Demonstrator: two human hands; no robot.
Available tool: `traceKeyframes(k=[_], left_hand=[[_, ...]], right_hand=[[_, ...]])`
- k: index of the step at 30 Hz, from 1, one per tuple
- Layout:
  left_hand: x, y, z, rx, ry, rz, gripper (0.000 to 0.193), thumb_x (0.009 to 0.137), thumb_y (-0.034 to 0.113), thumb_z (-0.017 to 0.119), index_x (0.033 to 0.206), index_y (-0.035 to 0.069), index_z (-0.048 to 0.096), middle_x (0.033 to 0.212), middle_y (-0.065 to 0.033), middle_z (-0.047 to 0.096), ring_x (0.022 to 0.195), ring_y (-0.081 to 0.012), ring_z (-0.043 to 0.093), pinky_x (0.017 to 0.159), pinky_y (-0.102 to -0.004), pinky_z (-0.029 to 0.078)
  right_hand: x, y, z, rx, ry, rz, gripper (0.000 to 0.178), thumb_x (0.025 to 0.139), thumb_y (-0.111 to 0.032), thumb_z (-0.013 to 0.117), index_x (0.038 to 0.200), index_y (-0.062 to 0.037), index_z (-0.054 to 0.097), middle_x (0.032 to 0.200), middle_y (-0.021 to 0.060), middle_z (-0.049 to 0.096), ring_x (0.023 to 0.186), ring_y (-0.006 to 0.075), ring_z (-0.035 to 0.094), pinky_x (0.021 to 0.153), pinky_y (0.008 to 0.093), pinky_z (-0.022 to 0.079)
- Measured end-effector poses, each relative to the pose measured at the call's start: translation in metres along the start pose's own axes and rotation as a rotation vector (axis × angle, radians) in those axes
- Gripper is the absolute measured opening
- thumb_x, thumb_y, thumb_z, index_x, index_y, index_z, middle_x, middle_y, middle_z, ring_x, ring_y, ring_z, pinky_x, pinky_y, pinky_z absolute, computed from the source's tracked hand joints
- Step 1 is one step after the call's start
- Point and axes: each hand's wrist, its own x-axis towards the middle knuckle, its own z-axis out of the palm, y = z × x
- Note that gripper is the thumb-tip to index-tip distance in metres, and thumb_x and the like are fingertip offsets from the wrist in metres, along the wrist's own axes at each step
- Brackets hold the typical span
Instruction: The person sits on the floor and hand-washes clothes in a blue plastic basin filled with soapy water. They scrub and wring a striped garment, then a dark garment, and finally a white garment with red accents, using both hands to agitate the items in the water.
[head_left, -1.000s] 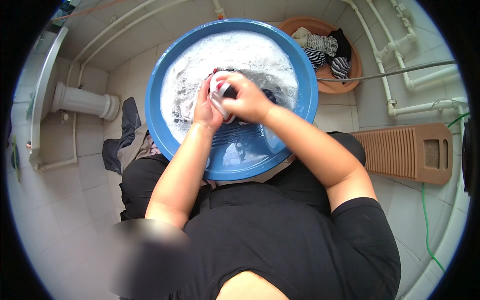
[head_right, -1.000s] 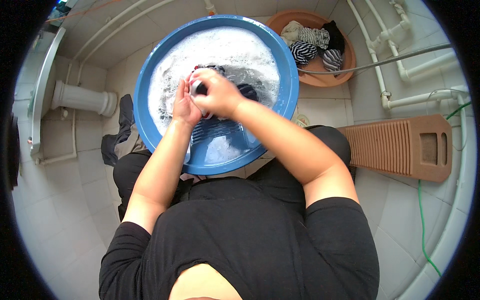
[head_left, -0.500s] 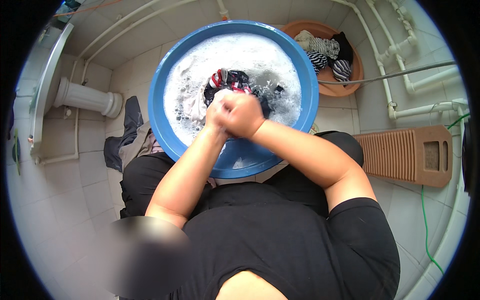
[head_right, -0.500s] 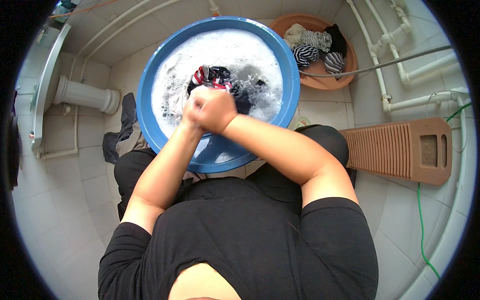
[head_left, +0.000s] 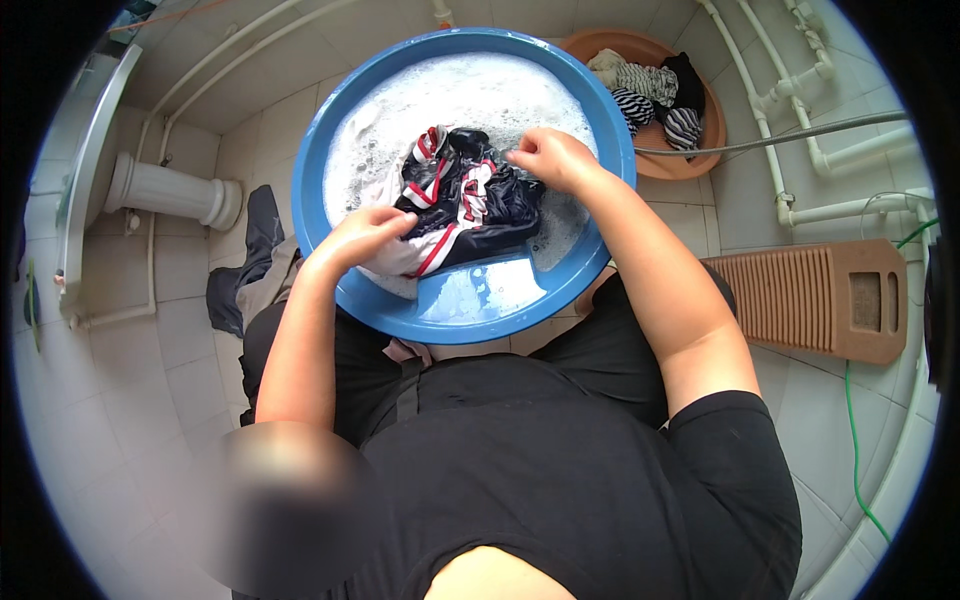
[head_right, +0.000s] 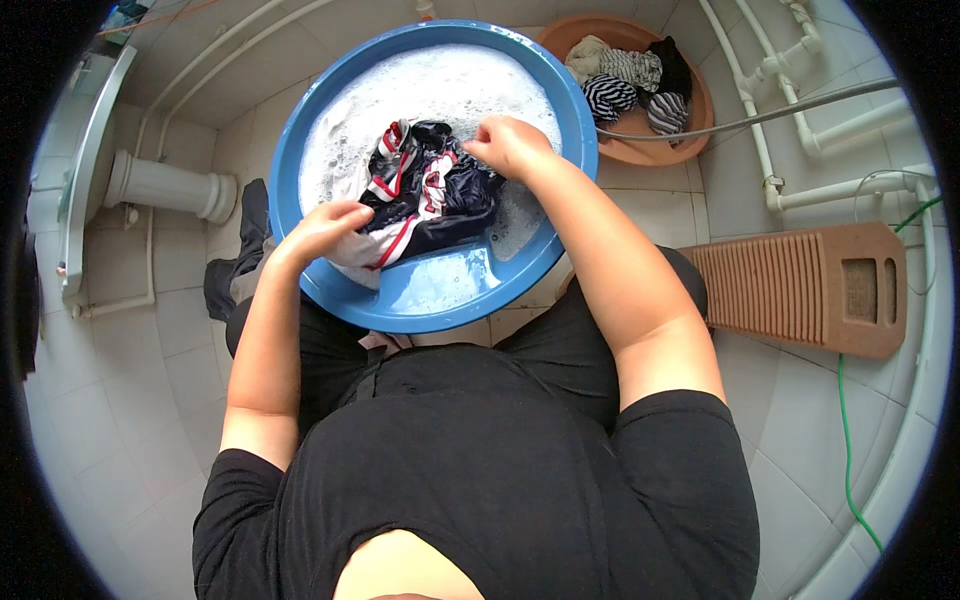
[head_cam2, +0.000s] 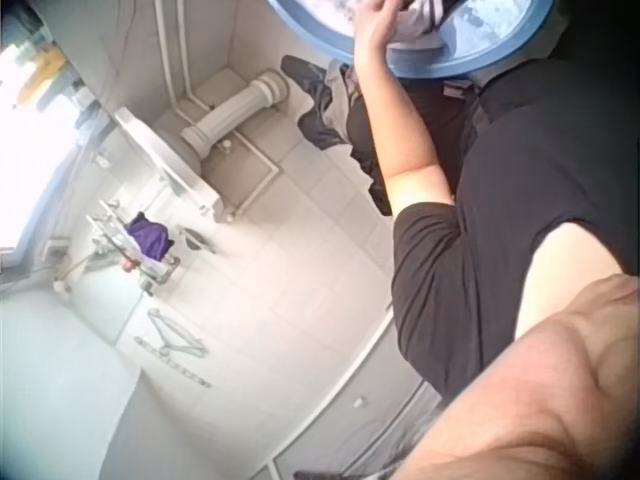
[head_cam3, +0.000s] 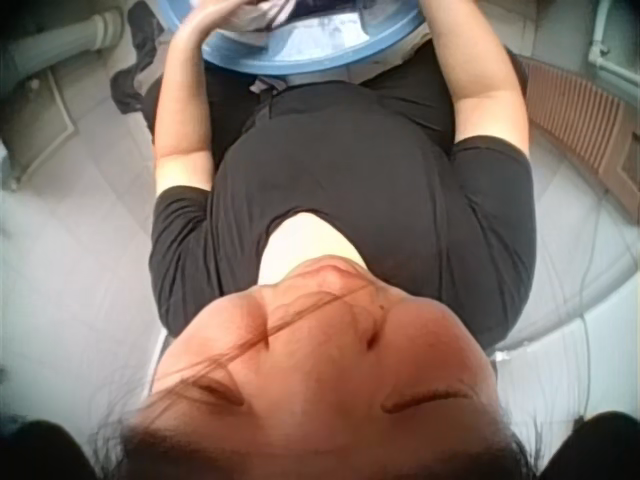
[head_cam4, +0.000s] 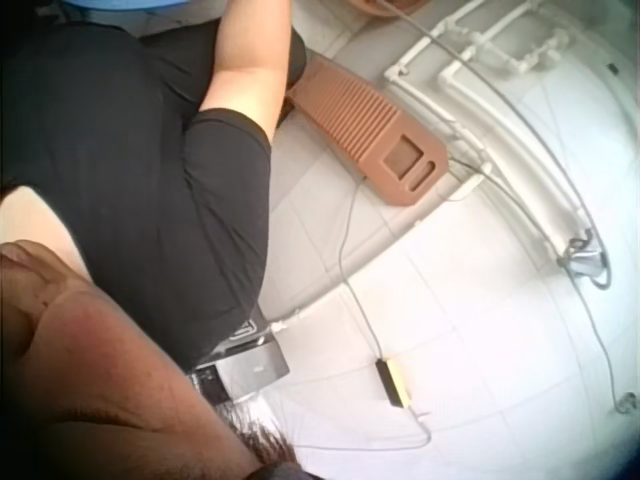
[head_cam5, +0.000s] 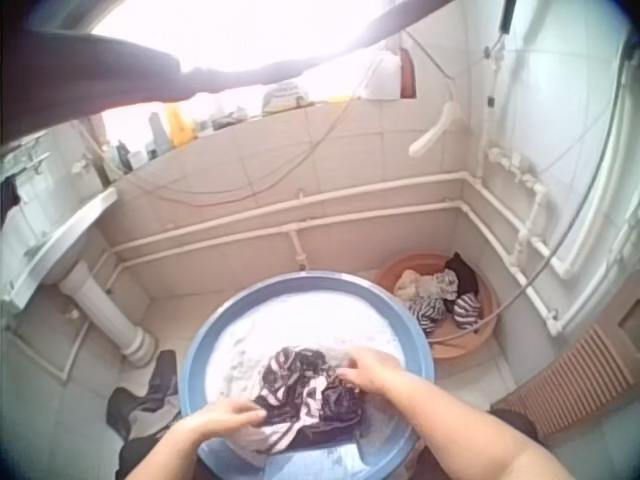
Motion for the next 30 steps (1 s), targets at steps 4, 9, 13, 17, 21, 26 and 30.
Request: traceKeyframes(k=[4,9,13,17,21,26,30], left_hand=[[0.005,0.037,0.040,0.415,0.232,0.183,0.032,0.075,0.038,0.065,0.088,0.008,0.067,0.089,-0.0098,0.064,0.086,-0.0264,0.061,0.075,-0.0354,0.048],[0.010,0.051,0.088,0.447,0.180,0.361,0.044,0.071,0.038,0.069,0.102,0.008,0.061,0.096,-0.0114,0.061,0.088,-0.0274,0.060,0.078,-0.0382,0.048],[0.035,0.037,0.082,-0.055,-0.011,0.200,0.034,0.072,0.032,0.070,0.089,0.005,0.063,0.077,-0.0081,0.064,0.077,-0.0200,0.063,0.065,-0.0315,0.048],[0.028,0.043,0.071,-1.604,-0.142,0.258,0.036,0.082,0.023,0.054,0.113,0.006,0.056,0.104,-0.0136,0.062,0.094,-0.0261,0.061,0.088,-0.0394,0.048],[0.047,0.036,0.070,-1.893,0.015,0.171,0.048,0.087,0.037,0.042,0.120,0.004,0.051,0.121,-0.0145,0.054,0.113,-0.0307,0.050,0.100,-0.0451,0.036],[0.051,0.047,0.088,-1.814,0.102,0.125,0.051,0.088,0.047,0.044,0.120,0.007,0.051,0.120,-0.0127,0.054,0.110,-0.0283,0.052,0.097,-0.0430,0.039],[0.032,0.068,0.095,-1.727,0.084,0.108,0.047,0.090,0.047,0.041,0.115,0.010,0.055,0.114,-0.0101,0.058,0.105,-0.0250,0.056,0.093,-0.0422,0.044]], right_hand=[[0.003,0.024,0.040,-0.385,-0.167,0.030,0.039,0.077,-0.028,0.065,0.110,-0.0085,0.058,0.115,0.0119,0.058,0.106,0.0297,0.056,0.089,0.0403,0.045],[0.008,0.021,0.040,-0.526,-0.376,0.272,0.038,0.083,-0.026,0.056,0.117,-0.0086,0.056,0.119,0.0138,0.057,0.111,0.0309,0.053,0.092,0.0385,0.043],[0.030,0.045,0.049,0.127,0.121,0.291,0.053,0.087,-0.041,0.047,0.120,0.0002,0.052,0.123,0.0212,0.052,0.116,0.0315,0.050,0.096,0.0412,0.038],[0.005,-0.005,0.035,0.880,-0.137,0.456,0.063,0.087,-0.050,0.047,0.125,0.0001,0.046,0.130,0.0195,0.046,0.121,0.0296,0.043,0.099,0.0433,0.033],[-0.019,-0.046,0.045,0.868,0.130,0.003,0.051,0.076,-0.032,0.066,0.115,-0.0016,0.051,0.109,0.0180,0.058,0.103,0.0265,0.054,0.087,0.0360,0.043],[-0.061,-0.105,0.058,0.443,0.428,-0.713,0.028,0.076,-0.013,0.059,0.103,-0.0103,0.056,0.091,0.0124,0.058,0.085,0.0301,0.059,0.074,0.0374,0.049],[-0.059,-0.092,0.065,-0.025,0.395,-0.983,0.010,0.075,-0.023,0.062,0.075,-0.0151,0.057,0.078,0.0038,0.055,0.065,0.0208,0.058,0.057,0.0334,0.047]])
